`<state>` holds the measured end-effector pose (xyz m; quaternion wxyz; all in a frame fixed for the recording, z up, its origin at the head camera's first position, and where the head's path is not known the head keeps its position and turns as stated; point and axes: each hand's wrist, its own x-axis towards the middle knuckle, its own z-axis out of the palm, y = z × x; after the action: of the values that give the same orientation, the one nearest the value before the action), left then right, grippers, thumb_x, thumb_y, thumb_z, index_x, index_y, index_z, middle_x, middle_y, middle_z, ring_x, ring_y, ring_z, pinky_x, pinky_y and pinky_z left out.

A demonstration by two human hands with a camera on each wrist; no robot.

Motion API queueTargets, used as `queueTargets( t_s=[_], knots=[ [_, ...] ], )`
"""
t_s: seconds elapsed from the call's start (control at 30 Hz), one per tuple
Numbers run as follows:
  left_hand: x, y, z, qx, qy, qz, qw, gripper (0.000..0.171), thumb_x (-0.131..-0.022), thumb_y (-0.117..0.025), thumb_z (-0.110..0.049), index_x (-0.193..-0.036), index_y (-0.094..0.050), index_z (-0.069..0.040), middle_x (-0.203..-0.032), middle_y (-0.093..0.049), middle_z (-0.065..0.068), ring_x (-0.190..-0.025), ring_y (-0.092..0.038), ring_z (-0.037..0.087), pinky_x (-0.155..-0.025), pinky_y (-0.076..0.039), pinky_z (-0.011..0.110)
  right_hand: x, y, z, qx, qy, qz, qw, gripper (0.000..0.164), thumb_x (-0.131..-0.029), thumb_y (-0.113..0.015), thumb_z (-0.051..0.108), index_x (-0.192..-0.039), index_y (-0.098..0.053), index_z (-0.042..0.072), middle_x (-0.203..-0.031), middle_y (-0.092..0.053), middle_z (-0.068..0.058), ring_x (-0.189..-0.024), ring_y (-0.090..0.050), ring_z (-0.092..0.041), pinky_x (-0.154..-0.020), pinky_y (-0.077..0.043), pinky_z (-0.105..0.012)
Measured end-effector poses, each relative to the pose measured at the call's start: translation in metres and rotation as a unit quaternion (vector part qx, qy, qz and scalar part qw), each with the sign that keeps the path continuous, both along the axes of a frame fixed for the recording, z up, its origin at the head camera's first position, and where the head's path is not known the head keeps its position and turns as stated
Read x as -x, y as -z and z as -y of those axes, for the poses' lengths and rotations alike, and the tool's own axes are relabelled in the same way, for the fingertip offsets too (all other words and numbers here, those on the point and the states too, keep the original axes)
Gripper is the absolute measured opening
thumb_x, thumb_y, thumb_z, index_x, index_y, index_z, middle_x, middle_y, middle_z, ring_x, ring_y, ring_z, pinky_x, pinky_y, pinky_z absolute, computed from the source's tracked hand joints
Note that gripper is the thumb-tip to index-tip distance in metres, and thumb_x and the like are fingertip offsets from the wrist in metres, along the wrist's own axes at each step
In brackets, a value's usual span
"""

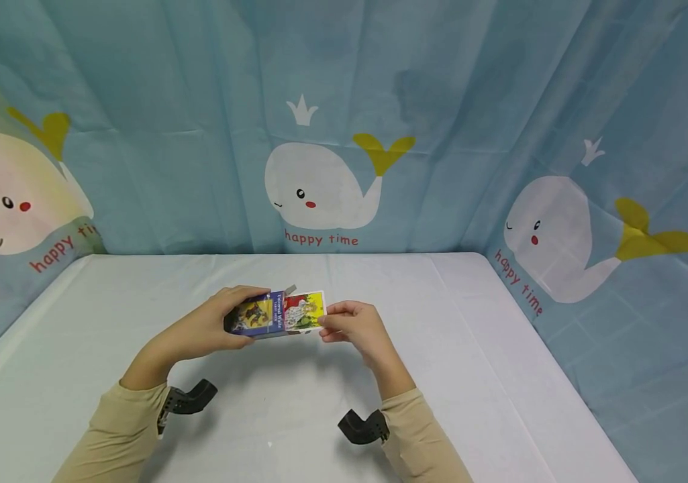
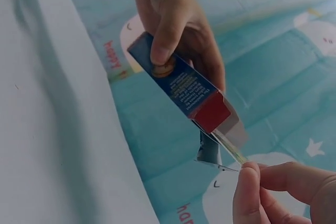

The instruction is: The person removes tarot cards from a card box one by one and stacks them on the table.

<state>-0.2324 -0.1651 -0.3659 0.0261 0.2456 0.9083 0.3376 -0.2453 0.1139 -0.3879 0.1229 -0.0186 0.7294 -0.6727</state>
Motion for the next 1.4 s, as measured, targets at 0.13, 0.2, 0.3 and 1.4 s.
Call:
queueTargets(
  t_s=[0.13, 0.2, 0.3, 1.4],
  knots=[
    [0.001, 0.0, 0.0, -0.002, -0.001, 0.008, 1.0, 0.077, -0.08, -0.077, -0.014, -0.15, -0.044, -0.017, -0.148, -0.048, 0.01, -0.124, -0.044, 0.029, -0.094, -0.043, 0.045, -0.001, -0.002, -0.002, 0.002, 0.002, -0.005, 1.0, 0.021, -0.091, -0.069, 0.009, -0.103, -0.065, -0.007, -0.082, -0.071, -0.009, -0.065, -0.068, -0.012, -0.067, -0.059, -0.028],
    [0.001, 0.001, 0.0, -0.002, -0.002, 0.007, 1.0, 0.078, -0.08, -0.078, -0.014, -0.15, -0.044, -0.017, -0.148, -0.048, 0.01, -0.124, -0.044, 0.029, -0.094, -0.043, 0.046, -0.001, -0.003, -0.002, 0.004, 0.002, -0.005, 1.0, 0.021, -0.091, -0.068, 0.01, -0.103, -0.065, -0.007, -0.079, -0.071, -0.006, -0.064, -0.068, -0.011, -0.066, -0.059, -0.028],
    [0.001, 0.0, 0.0, -0.004, -0.001, 0.001, 1.0, 0.078, -0.08, -0.078, -0.014, -0.149, -0.044, -0.016, -0.147, -0.049, 0.011, -0.124, -0.045, 0.03, -0.094, -0.043, 0.047, 0.0, -0.003, -0.004, 0.008, 0.006, -0.006, 1.0, 0.02, -0.091, -0.068, 0.01, -0.101, -0.066, -0.007, -0.076, -0.07, -0.004, -0.063, -0.068, -0.011, -0.065, -0.058, -0.026],
    [0.003, -0.002, 0.009, -0.004, -0.008, -0.005, 0.9999, 0.077, -0.08, -0.077, -0.016, -0.15, -0.043, -0.015, -0.148, -0.048, 0.011, -0.123, -0.045, 0.028, -0.095, -0.044, 0.046, 0.005, -0.011, -0.02, 0.001, 0.044, -0.001, 0.999, 0.018, -0.093, -0.067, 0.011, -0.1, -0.066, -0.006, -0.071, -0.069, -0.001, -0.061, -0.067, -0.011, -0.065, -0.058, -0.027]
  ],
)
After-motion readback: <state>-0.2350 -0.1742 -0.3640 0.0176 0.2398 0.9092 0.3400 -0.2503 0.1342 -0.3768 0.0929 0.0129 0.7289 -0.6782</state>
